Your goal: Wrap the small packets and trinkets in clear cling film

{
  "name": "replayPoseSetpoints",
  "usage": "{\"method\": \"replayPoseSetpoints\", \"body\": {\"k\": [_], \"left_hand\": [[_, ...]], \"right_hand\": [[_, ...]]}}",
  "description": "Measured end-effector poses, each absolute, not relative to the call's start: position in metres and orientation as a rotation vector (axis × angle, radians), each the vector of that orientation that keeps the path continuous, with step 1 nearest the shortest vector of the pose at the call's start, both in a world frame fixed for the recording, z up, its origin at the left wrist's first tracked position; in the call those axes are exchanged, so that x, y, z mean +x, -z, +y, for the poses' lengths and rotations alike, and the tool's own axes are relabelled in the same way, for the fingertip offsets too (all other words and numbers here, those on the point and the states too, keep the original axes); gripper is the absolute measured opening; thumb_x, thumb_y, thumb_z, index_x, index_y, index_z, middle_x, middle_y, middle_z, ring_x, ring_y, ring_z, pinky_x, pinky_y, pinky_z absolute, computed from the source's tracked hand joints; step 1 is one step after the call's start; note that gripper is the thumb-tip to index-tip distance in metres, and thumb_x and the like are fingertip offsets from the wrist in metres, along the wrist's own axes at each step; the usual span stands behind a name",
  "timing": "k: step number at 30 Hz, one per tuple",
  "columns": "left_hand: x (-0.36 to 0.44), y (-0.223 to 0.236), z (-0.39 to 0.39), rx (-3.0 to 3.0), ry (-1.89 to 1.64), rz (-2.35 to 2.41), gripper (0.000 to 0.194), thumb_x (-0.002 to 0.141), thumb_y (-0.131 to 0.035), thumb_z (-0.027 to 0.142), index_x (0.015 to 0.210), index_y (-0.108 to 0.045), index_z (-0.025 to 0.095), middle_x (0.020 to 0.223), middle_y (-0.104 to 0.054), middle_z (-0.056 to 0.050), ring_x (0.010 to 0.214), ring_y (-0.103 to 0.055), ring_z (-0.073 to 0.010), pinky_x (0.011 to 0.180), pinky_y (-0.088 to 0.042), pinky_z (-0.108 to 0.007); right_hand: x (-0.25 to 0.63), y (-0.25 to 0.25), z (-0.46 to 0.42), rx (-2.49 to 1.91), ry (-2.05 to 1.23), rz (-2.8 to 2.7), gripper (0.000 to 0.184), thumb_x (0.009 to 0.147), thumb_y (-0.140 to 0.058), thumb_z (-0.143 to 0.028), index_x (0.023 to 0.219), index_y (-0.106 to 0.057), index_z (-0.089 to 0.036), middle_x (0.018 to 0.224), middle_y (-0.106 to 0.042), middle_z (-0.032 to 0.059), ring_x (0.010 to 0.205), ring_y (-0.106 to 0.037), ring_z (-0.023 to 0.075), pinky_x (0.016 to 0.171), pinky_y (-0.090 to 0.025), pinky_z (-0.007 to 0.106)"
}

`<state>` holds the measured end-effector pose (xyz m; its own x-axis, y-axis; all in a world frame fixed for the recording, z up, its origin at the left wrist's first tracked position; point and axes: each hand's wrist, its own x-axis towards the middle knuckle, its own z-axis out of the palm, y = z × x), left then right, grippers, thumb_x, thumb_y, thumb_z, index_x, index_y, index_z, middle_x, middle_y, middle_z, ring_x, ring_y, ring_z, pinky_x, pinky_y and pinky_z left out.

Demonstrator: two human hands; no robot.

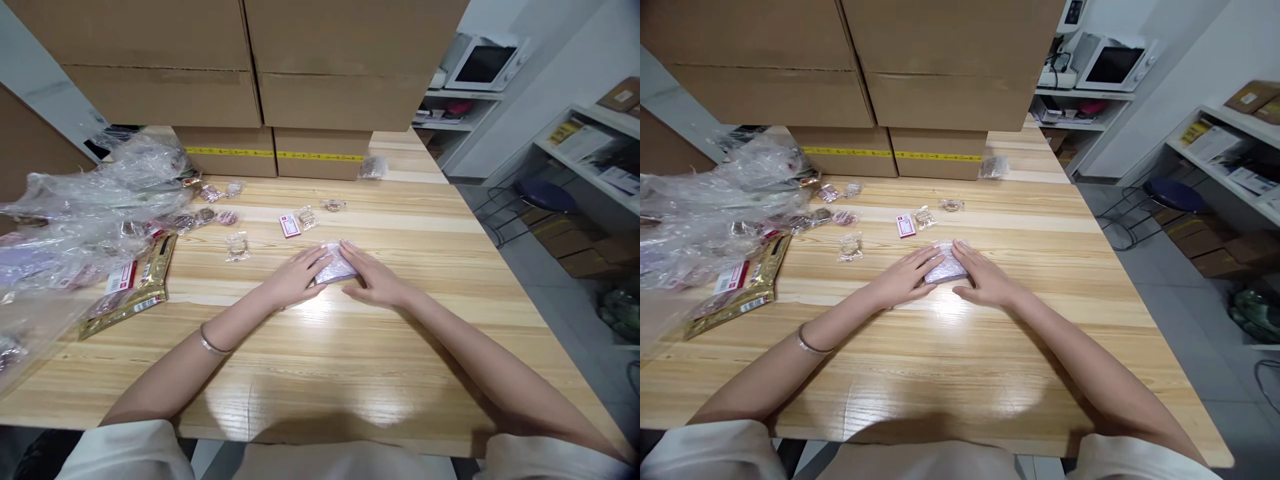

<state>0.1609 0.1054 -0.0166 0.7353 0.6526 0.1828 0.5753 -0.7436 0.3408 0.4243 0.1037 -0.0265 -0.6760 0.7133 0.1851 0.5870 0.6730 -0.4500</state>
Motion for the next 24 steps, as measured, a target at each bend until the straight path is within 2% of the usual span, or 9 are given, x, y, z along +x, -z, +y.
{"method": "replayPoseSetpoints", "body": {"k": [4,7,10,13,16,18,21,24], "left_hand": [[0.152,0.01,0.111,2.544,-0.542,0.917,0.054,0.093,-0.057,0.038,0.144,-0.048,0.021,0.149,-0.049,-0.014,0.141,-0.041,-0.0288,0.117,-0.034,-0.048],[0.159,0.005,0.115,2.287,-0.742,0.934,0.038,0.097,-0.051,0.04,0.129,-0.061,0.021,0.132,-0.063,-0.012,0.127,-0.054,-0.0255,0.11,-0.041,-0.045],[0.169,0.005,0.116,1.903,-0.92,0.958,0.034,0.097,-0.049,0.044,0.113,-0.065,0.019,0.112,-0.069,-0.01,0.102,-0.064,-0.0217,0.093,-0.051,-0.037],[0.174,0.011,0.118,1.512,-1.116,1.058,0.039,0.099,-0.043,0.049,0.122,-0.055,0.02,0.106,-0.067,-0.008,0.086,-0.064,-0.0167,0.074,-0.052,-0.029],[0.172,0.017,0.124,1.27,-1.31,1.212,0.041,0.098,-0.041,0.054,0.121,-0.049,0.021,0.099,-0.064,-0.006,0.082,-0.062,-0.0144,0.068,-0.048,-0.026],[0.171,0.02,0.127,1.198,-1.327,1.245,0.042,0.096,-0.041,0.057,0.116,-0.049,0.021,0.094,-0.062,-0.004,0.074,-0.06,-0.0134,0.064,-0.046,-0.025],[0.172,0.022,0.125,1.214,-1.297,1.2,0.042,0.097,-0.041,0.057,0.117,-0.048,0.021,0.093,-0.061,-0.004,0.073,-0.06,-0.013,0.065,-0.046,-0.026],[0.171,0.022,0.118,1.291,-1.274,1.162,0.039,0.099,-0.043,0.05,0.124,-0.046,0.022,0.092,-0.06,-0.003,0.076,-0.059,-0.0128,0.071,-0.047,-0.027]], "right_hand": [[0.43,0.025,0.105,-1.063,-0.717,-2.364,0.091,0.082,-0.066,-0.035,0.159,-0.019,-0.024,0.162,-0.028,0.0109,0.147,-0.031,0.03,0.117,-0.032,0.051],[0.426,0.021,0.103,-1.172,-0.729,-2.183,0.076,0.085,-0.065,-0.042,0.154,-0.036,-0.026,0.152,-0.047,0.0081,0.135,-0.05,0.0288,0.11,-0.044,0.046],[0.431,0.014,0.105,-1.252,-0.678,-2.098,0.048,0.091,-0.058,-0.048,0.134,-0.062,-0.028,0.131,-0.067,0.0057,0.116,-0.065,0.0283,0.099,-0.053,0.044],[0.459,0.005,0.126,-1.306,-0.821,-1.884,0.038,0.082,-0.068,-0.052,0.104,-0.075,-0.022,0.106,-0.076,0.008,0.094,-0.072,0.0289,0.082,-0.061,0.044],[0.5,-0.001,0.171,-1.453,-0.819,-1.309,0.037,0.074,-0.074,-0.05,0.088,-0.069,-0.015,0.08,-0.072,0.0083,0.067,-0.07,0.0248,0.059,-0.064,0.041],[0.518,-0.005,0.21,-1.49,-0.727,-1.017,0.026,0.082,-0.066,-0.04,0.088,-0.063,-0.015,0.077,-0.067,0.0063,0.064,-0.068,0.0202,0.061,-0.065,0.039],[0.515,-0.013,0.273,-1.517,-0.628,-0.969,0.018,0.092,-0.047,-0.026,0.103,-0.056,-0.014,0.094,-0.065,0.0072,0.076,-0.07,0.0171,0.072,-0.064,0.036],[0.486,-0.019,0.328,-1.571,-0.561,-1.004,0.031,0.096,-0.038,-0.021,0.126,-0.042,-0.015,0.116,-0.06,0.0111,0.091,-0.069,0.0162,0.078,-0.062,0.037]]}}
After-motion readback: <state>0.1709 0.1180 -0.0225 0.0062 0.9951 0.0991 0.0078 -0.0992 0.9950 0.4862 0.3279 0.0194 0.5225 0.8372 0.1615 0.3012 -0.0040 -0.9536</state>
